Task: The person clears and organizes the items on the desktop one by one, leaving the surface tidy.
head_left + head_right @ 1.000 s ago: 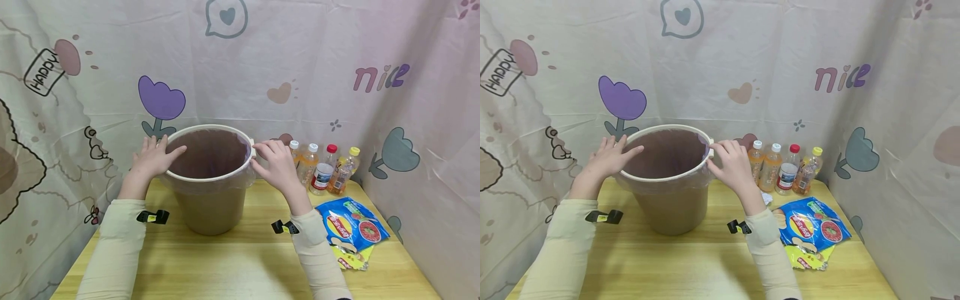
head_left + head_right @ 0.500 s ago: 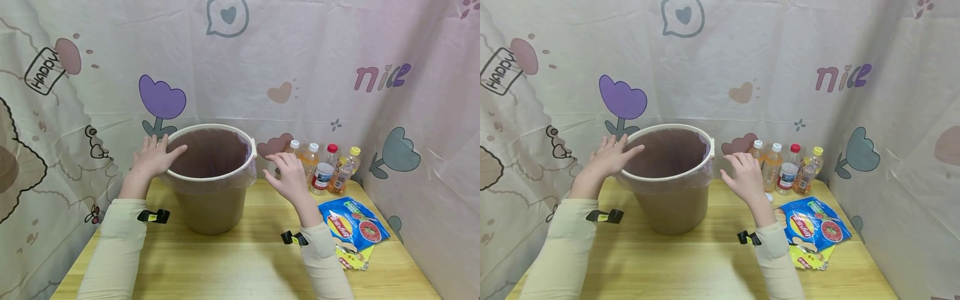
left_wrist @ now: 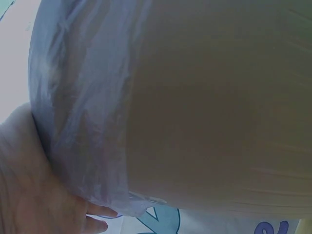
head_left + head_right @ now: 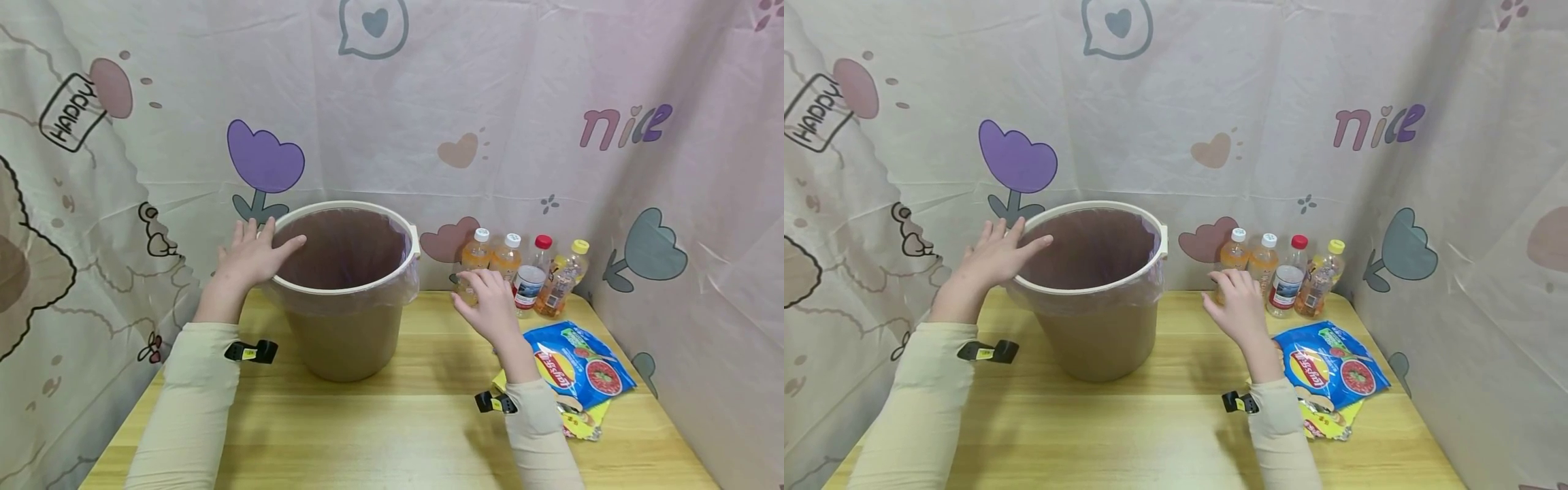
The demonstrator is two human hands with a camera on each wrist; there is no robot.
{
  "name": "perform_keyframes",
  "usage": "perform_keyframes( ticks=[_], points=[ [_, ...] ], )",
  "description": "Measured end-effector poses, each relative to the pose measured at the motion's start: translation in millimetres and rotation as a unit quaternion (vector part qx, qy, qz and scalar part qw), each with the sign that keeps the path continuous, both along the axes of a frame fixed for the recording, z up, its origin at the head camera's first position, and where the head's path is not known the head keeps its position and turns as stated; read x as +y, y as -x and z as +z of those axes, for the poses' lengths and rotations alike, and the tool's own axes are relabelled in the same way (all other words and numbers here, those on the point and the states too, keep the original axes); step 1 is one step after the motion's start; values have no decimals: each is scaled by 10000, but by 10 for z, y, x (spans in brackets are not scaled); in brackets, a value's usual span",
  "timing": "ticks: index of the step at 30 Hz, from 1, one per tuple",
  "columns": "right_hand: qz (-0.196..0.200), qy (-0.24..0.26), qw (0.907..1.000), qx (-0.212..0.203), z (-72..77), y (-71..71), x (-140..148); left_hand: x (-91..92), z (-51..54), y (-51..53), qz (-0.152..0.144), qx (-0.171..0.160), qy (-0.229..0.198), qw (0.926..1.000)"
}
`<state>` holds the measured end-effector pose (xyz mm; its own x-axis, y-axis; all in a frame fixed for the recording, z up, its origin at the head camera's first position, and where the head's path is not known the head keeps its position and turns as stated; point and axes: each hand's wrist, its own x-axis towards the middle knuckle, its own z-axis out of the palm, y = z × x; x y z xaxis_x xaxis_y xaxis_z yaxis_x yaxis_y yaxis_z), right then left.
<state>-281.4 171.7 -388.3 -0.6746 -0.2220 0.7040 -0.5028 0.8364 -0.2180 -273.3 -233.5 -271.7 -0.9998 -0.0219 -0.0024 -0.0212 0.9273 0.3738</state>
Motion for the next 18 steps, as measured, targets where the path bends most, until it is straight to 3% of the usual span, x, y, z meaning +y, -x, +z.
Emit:
perform_keyframes(
  ticks=[18],
  points=[
    [-728, -138, 9917, -1048, -462, 131, 441, 5, 1, -2, -10, 43, -60, 10000]
  ],
)
